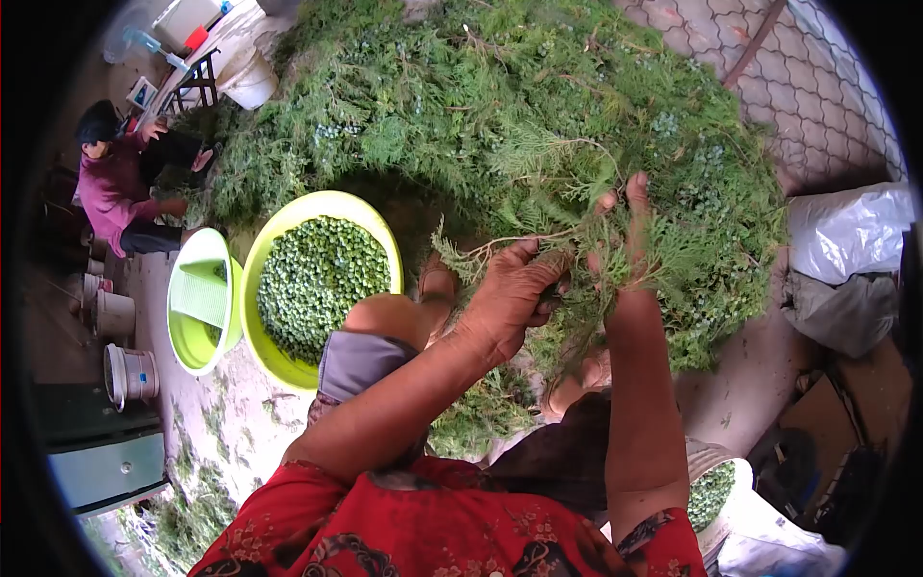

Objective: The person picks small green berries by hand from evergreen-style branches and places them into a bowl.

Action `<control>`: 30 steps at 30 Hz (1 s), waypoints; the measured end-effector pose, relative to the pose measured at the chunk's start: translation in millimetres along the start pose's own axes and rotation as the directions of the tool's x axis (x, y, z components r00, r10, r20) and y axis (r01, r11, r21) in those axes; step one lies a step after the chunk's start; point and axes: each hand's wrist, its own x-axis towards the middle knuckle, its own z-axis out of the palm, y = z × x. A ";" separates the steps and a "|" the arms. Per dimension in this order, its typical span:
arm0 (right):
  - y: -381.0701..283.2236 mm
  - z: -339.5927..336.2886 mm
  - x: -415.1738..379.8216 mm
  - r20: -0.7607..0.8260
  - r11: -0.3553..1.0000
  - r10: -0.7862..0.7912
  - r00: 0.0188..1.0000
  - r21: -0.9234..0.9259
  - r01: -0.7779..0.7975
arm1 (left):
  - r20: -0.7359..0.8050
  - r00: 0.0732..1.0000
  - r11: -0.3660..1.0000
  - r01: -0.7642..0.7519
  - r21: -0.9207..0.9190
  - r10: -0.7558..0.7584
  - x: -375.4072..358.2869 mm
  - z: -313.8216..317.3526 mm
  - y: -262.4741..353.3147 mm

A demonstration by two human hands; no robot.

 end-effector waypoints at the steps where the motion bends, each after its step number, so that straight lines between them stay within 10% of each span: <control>1: 1.7 -3.3 5.8 -0.031 1.000 0.016 0.999 -0.022 -0.017 | -0.002 1.000 1.000 0.002 -0.002 -0.002 -0.4 -0.2 -1.9; 5: -11.0 7.2 -17.9 -0.089 0.991 0.036 0.995 -0.126 -0.047 | -0.035 0.995 0.996 -0.091 0.015 0.091 1.4 -1.3 -5.1; 8: -13.0 -27.7 -5.0 0.247 0.916 0.277 0.929 0.223 -0.332 | 0.020 0.999 0.978 -0.046 0.204 0.042 -3.1 -3.2 -4.6; 9: 7.3 -36.0 10.5 0.032 0.926 -0.365 0.930 -0.093 0.366 | 0.120 0.991 0.922 -0.095 0.376 0.053 -8.7 -2.8 -5.7; 10: 23.8 -46.9 25.7 0.065 0.392 -0.880 0.470 -0.458 0.798 | 0.310 0.949 0.891 -0.090 0.446 -0.059 -16.6 -3.7 -10.5; 11: 8.1 -66.0 37.7 0.074 0.390 -0.879 0.471 -0.454 0.801 | 0.481 0.857 0.853 -0.105 0.511 -0.183 -21.4 -2.4 -13.7; 12: -16.7 -89.7 49.9 0.341 0.866 -0.475 0.811 0.018 0.500 | 0.484 0.858 0.854 -0.112 0.508 -0.175 -26.5 -2.5 -4.8; 13: -36.1 -101.9 53.2 0.726 0.951 -0.052 0.686 0.245 -0.188 | 0.441 0.889 0.918 -0.066 0.391 -0.124 -34.6 -6.2 13.0; 14: -43.3 -90.6 39.4 0.720 0.953 -0.058 0.691 0.246 -0.177 | 0.392 0.916 0.964 -0.025 0.263 -0.083 -38.2 -12.3 28.7; 16: -48.5 -39.3 -2.9 -0.075 0.992 -0.129 0.989 -0.006 0.129 | 0.324 0.936 0.985 -0.093 -0.148 0.137 -16.3 -40.7 53.9; 18: -53.8 -12.9 -31.4 0.180 0.830 -0.200 0.963 -0.491 0.264 | 0.218 0.951 0.881 -0.097 -0.463 0.219 -1.1 -58.6 63.4; 23: -18.5 14.8 -48.8 0.509 0.862 0.008 0.861 -0.440 0.252 | 0.081 0.970 0.908 -0.183 -0.377 0.229 7.6 -56.7 54.6; 30: 10.8 29.9 -44.3 0.479 0.898 -0.045 0.877 -0.365 0.246 | -0.027 0.934 0.932 -0.357 -0.064 0.356 9.5 -43.8 42.3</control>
